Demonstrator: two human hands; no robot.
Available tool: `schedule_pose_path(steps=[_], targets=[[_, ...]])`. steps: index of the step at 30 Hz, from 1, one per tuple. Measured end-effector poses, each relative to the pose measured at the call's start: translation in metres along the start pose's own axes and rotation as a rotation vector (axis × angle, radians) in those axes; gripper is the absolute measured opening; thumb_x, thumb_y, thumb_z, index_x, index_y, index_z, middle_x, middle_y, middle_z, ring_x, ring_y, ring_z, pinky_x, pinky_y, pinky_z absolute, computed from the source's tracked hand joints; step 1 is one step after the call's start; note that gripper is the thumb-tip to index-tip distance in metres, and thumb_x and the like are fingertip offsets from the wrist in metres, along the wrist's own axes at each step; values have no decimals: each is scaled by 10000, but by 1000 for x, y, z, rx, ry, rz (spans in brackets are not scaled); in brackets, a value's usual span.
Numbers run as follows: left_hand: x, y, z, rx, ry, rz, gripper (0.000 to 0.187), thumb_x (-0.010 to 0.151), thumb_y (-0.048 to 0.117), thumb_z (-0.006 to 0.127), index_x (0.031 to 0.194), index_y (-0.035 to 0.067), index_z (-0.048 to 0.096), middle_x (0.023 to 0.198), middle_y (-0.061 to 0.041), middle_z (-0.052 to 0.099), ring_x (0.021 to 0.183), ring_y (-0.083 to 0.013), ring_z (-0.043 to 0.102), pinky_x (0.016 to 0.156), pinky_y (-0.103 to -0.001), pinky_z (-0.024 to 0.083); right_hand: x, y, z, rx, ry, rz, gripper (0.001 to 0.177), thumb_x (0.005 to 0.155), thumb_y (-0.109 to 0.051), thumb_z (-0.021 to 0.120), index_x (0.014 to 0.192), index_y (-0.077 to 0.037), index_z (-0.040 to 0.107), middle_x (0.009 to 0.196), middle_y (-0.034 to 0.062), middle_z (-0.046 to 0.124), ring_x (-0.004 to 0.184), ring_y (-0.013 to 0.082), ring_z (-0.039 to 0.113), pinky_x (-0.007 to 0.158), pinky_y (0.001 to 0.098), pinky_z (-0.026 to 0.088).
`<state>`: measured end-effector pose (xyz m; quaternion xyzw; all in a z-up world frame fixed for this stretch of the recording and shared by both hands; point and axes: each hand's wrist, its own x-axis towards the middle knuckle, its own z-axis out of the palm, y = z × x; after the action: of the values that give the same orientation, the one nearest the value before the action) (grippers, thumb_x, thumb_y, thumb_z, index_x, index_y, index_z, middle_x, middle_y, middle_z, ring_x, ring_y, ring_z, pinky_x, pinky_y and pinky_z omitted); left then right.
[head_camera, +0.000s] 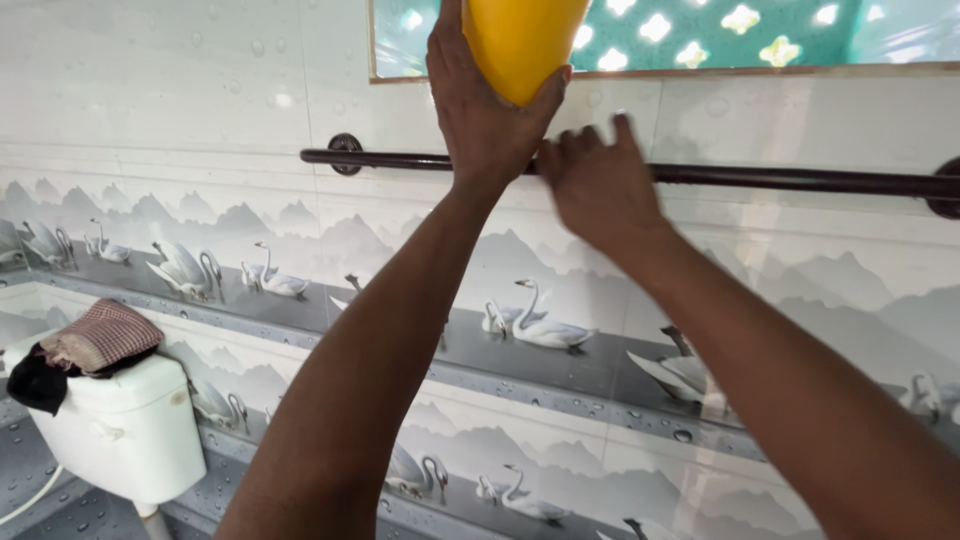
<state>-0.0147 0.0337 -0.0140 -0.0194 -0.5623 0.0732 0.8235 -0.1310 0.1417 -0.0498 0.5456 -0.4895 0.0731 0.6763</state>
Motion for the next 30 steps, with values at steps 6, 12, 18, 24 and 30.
schedule_pose_path(steps=[6, 12, 18, 24, 30], targets=[[-10, 24, 0, -67, -7, 18, 1044, 892, 400, 894, 1609, 109, 192, 1500, -133, 395, 1386, -323, 420, 1166, -479, 439, -95, 81, -5, -146, -9, 96, 72, 1015, -108, 570, 1003, -83, 636, 1001, 77, 678, 975, 228, 645, 1085, 562, 391], [-20, 41, 2, -139, -42, -69, 1099, 863, 400, 908, 1615, 112, 160, 1473, -164, 419, 1355, -339, 469, 1162, -511, 460, -206, 157, -13, -503, -53, 248, 55, 967, -98, 594, 1019, -81, 604, 1128, 88, 595, 1191, 221, 537, 1137, 532, 312], [-30, 43, -7, -181, -94, -89, 1127, 862, 381, 915, 1631, 125, 132, 1475, -158, 414, 1393, -341, 464, 1164, -512, 457, -238, 153, 4, -503, 41, 388, 205, 959, -39, 572, 1163, -20, 564, 1298, 184, 514, 1356, 287, 434, 1146, 456, 214], [-31, 16, -46, -183, -110, -73, 1131, 846, 353, 926, 1624, 95, 147, 1539, -173, 376, 1445, -348, 423, 1210, -510, 425, -170, 84, 26, -391, 43, 388, 170, 967, 1, 542, 1136, 18, 544, 1224, 195, 493, 1307, 308, 425, 1270, 534, 144], [-28, -44, -122, -171, -159, -60, 1080, 872, 330, 951, 1590, 91, 179, 1544, -139, 357, 1439, -299, 421, 1215, -452, 417, -49, -34, 58, -153, 161, 358, 146, 950, -2, 544, 1091, 35, 555, 1146, 211, 503, 1237, 339, 448, 1303, 584, 111]])
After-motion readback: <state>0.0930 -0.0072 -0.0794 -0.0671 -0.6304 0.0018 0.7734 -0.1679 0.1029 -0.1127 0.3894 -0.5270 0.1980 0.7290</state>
